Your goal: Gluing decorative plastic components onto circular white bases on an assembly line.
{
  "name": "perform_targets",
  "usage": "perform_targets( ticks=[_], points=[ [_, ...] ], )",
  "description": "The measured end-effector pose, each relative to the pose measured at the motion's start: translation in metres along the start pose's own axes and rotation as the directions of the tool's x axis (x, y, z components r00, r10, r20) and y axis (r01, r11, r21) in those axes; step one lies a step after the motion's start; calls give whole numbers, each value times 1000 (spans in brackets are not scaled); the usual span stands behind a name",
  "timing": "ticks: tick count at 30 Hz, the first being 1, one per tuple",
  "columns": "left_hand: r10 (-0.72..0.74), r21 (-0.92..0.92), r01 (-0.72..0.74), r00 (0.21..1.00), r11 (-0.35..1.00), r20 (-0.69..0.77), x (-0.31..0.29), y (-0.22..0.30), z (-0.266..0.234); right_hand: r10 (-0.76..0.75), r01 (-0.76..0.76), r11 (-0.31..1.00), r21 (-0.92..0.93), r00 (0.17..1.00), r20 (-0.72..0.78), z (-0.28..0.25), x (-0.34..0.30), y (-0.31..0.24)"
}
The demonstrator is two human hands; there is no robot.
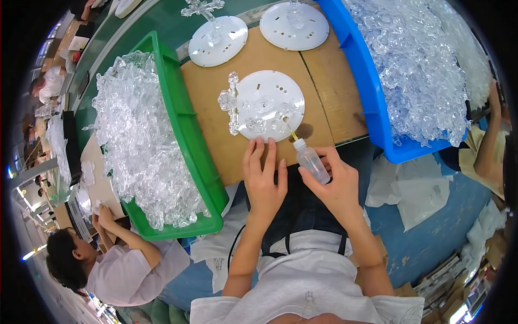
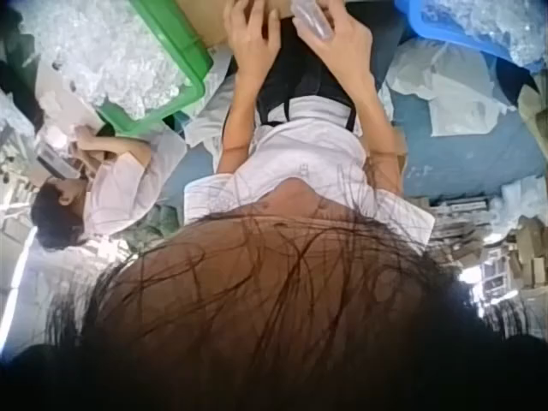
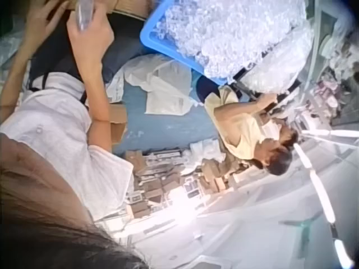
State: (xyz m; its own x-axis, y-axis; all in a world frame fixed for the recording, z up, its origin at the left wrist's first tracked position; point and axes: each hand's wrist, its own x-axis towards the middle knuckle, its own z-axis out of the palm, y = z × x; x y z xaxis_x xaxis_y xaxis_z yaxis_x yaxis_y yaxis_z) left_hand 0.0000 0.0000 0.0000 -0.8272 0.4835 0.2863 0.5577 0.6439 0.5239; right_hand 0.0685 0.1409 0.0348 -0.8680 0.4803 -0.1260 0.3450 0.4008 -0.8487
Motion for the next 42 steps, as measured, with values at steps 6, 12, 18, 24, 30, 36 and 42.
perform_targets(
  ticks=[6, 12, 18, 24, 30, 36, 42],
  points=[
    [12, -1, -12, 1000, 1000, 8, 3, 6, 2, 18, -18, 1000, 8, 1000, 24, 1, -6, 0],
    [9, 12, -9, 1000, 1000, 10, 2, 8, 4, -6, 6, 1000, -3, 1000, 9, 0, -7, 0],
    [12, -1, -12, 999, 1000, 44, 1, 15, 8, -50, 50, 999, -5, 998, -37, 5, -3, -2],
    [13, -5, -12, 999, 1000, 39, 1, 15, 8, -8, 10, 998, 59, 999, -35, 7, -4, -1],
    [18, 3, -18, 999, 1000, 33, 1, 14, 7, 30, -26, 995, 93, 999, -40, 5, -8, 1],
    [9, -12, -8, 999, 1000, 48, 2, 15, 5, 34, -27, 992, 126, 998, -54, 5, -10, 3],
    [0, -26, 2, 998, 1000, 59, 1, 14, 2, 42, -37, 994, 99, 998, -50, 1, -10, 4]
  ],
)
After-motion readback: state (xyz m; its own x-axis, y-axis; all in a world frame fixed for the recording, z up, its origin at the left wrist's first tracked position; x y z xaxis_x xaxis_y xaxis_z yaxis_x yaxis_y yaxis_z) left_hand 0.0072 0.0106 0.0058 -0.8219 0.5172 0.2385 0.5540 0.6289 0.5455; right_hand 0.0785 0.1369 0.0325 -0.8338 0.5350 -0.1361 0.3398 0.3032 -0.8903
